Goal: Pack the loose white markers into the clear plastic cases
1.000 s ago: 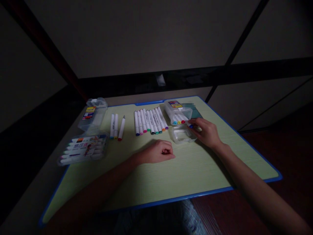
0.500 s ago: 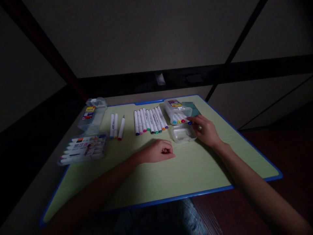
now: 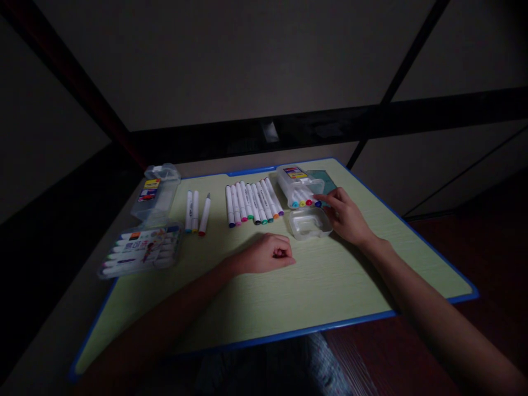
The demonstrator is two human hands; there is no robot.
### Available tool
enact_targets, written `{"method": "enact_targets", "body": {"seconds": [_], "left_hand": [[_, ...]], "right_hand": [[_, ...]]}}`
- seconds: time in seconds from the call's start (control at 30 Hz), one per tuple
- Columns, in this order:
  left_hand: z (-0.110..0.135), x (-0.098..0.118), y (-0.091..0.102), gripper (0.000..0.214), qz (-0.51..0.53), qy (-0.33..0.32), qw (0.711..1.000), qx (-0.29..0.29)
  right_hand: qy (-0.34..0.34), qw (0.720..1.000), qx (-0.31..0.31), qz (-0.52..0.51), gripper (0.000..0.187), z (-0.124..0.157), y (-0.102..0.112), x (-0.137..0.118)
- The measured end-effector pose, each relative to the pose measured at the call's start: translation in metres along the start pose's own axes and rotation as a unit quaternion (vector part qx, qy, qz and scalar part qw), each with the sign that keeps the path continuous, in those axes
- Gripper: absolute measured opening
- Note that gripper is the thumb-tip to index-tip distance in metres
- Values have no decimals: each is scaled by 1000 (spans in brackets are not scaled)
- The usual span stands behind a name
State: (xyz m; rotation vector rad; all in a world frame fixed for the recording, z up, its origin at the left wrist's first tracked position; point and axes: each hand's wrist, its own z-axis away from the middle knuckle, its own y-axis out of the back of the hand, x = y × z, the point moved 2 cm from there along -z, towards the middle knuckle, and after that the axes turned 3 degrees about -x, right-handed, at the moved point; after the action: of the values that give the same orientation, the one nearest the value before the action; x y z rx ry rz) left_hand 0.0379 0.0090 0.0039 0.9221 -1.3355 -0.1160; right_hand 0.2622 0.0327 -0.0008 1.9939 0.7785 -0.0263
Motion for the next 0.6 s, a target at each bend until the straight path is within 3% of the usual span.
{"method": "enact_targets", "body": {"seconds": [0.33,0.6], "left_hand": [[0,0,0,15,9,-2,1000,1],[0,0,0,15,3,-3,1000,0]], "right_hand": [[20,999,39,-24,38,0,0,0],[3,999,13,-41,40,0,-1,1]]}}
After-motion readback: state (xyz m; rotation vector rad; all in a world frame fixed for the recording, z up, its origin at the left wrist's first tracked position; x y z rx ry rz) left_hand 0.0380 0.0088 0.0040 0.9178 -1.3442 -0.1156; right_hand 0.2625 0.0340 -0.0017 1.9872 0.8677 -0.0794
